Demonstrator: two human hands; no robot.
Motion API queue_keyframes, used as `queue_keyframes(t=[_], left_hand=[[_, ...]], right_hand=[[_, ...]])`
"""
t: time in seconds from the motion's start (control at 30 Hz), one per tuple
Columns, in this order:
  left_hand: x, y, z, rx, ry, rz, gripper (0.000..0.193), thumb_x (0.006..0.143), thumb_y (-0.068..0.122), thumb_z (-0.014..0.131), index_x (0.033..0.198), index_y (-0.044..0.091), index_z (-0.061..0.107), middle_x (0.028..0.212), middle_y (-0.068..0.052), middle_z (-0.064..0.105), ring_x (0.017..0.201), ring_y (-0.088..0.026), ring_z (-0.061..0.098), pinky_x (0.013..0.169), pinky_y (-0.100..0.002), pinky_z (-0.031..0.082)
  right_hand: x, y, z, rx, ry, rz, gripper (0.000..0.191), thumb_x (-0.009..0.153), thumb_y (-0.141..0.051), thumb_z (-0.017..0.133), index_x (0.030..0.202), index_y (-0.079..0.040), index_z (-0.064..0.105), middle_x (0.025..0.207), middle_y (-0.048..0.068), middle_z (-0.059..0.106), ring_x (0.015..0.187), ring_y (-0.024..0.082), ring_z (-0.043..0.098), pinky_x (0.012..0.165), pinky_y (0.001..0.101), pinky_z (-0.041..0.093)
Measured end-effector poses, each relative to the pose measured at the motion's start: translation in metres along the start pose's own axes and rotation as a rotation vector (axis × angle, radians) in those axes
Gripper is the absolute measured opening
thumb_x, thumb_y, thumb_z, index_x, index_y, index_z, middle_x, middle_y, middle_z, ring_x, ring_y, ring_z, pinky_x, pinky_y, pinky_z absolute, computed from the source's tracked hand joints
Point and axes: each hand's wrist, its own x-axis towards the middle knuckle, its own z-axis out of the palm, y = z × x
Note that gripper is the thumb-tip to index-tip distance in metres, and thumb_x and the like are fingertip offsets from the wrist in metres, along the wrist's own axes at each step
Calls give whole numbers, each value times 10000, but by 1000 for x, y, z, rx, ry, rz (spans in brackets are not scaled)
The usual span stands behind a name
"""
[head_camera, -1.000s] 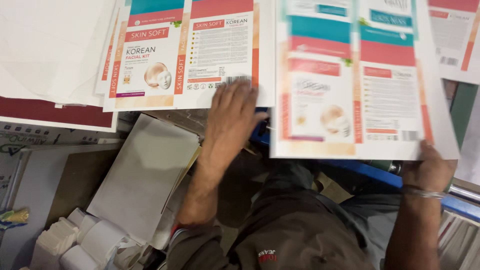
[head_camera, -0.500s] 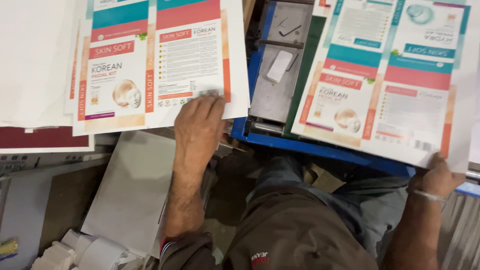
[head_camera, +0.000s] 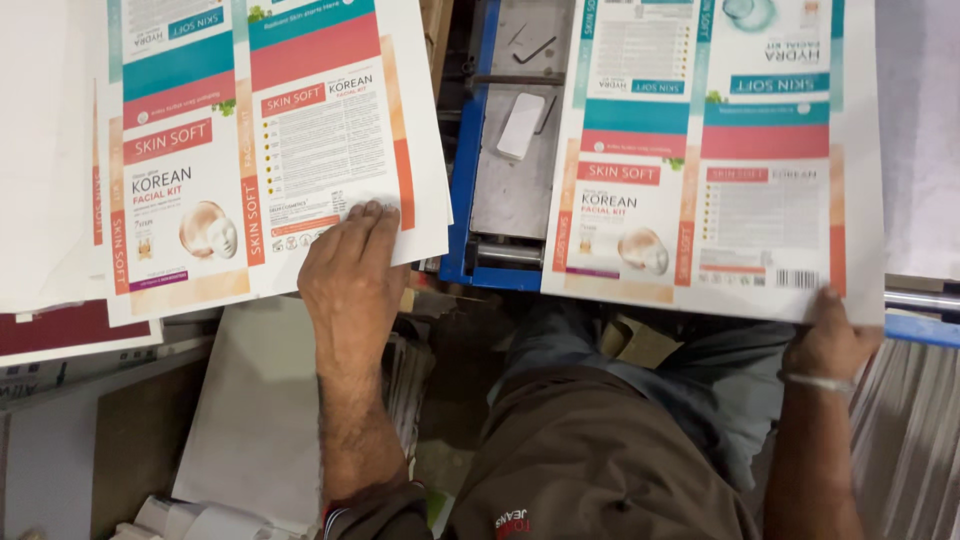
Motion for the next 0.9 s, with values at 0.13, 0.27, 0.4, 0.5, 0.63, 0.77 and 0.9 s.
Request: queue_keyframes(t=[0.13,0.27,0.4,0.5,0.63,0.77,0.9], left_hand=[[0,0,-4,-23,-27,-29,570,614,-18,861,1166,6,722,1192,-128,736,1155,-292,693,970,-408,561],[-2,-2,-2,-7,3,-17,517,671,-28,859,1167,21,719,1189,-111,736,1161,-278,694,976,-400,561],[-7,-3,3,13,8,-15,471,723,-6,859,1172,22,716,1174,-107,734,1159,-269,695,990,-396,563],[-10,-3,6,39,19,-1,469,746,15,859,1190,12,710,1182,-113,728,1164,-272,692,998,-406,558],[-9,-2,1,21,21,15,509,736,39,871,1212,10,693,1200,-125,718,1167,-300,683,1012,-434,543],[-1,-21,-21,-201,-62,-20,485,734,42,815,1210,3,732,1196,-169,738,1123,-335,686,972,-441,544],[8,-44,-29,-531,133,-348,254,918,75,729,1167,36,757,1052,-127,764,1005,-302,721,919,-429,561]], right_hand=[[25,1,33,16,1,1,351,1065,10,651,1381,93,524,1325,213,608,1186,264,633,1037,388,567],[39,-2,62,71,-56,42,341,1048,-22,652,1353,52,519,1337,197,640,1185,269,688,1031,382,609],[32,-3,71,72,-208,266,321,1100,-112,575,1366,61,532,1241,210,668,1067,295,718,905,419,642],[22,2,64,2,-312,399,337,1126,-160,522,1386,54,525,1215,204,678,1036,298,721,862,405,636],[8,16,52,-14,-390,491,342,1117,-164,515,1383,50,528,1216,202,681,1051,311,721,877,401,634],[0,23,50,-24,-483,499,349,1139,-170,512,1403,57,517,1246,217,667,1066,321,706,880,413,624],[-11,11,75,45,-638,482,368,1162,-157,523,1441,83,506,1300,228,659,1116,332,695,918,428,615]])
